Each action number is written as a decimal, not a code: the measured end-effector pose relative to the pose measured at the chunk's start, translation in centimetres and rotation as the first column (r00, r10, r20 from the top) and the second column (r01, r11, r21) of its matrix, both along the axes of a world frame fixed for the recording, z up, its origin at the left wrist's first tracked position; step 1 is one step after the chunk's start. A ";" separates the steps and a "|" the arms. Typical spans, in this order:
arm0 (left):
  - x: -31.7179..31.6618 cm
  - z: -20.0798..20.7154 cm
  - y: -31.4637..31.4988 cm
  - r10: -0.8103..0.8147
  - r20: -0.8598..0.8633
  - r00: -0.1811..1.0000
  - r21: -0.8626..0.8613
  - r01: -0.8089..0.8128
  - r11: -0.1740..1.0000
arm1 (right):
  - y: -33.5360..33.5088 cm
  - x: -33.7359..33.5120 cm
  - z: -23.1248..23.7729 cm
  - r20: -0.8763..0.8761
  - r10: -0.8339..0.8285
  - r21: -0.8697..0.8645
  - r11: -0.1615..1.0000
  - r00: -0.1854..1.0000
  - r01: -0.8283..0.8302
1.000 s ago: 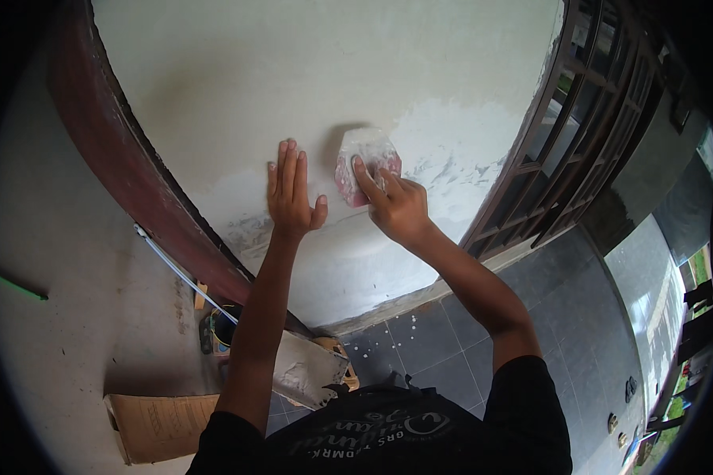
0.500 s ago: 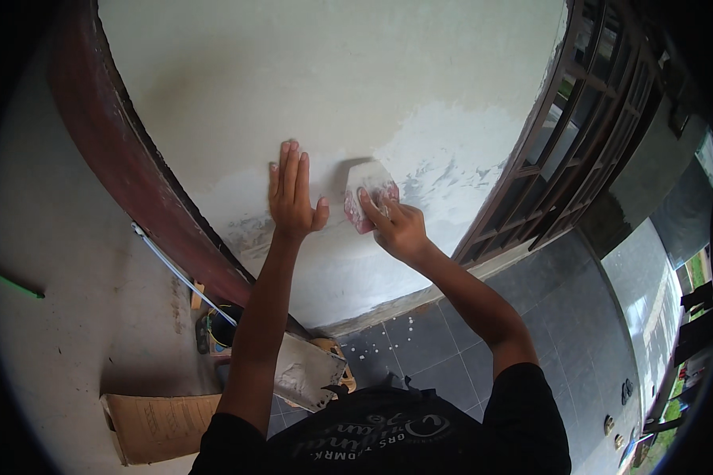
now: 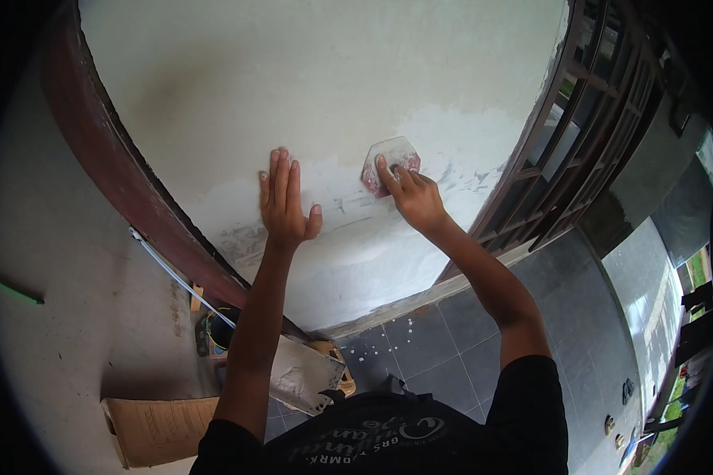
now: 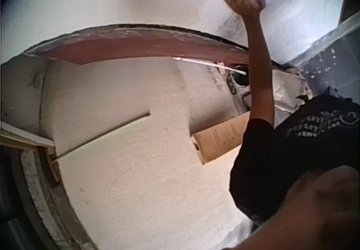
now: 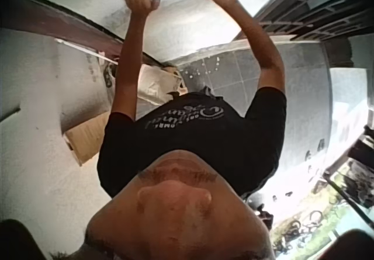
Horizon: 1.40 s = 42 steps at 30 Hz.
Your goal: The person applies white wall putty to a wall near a doorway using a putty knife, repeatedly fetching more putty from a container on the floor.
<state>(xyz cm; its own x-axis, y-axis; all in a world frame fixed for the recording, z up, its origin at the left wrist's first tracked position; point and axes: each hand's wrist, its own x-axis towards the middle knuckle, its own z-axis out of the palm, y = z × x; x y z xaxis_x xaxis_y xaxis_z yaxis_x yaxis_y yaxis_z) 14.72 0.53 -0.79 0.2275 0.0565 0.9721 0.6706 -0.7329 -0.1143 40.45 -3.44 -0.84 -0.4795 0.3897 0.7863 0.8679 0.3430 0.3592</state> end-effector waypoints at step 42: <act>-0.1 -0.1 0.1 0.031 -0.034 0.999 -0.008 -0.032 0.999 | -4.6 -4.7 -0.8 -0.226 0.117 -0.063 0.989 0.967 -0.135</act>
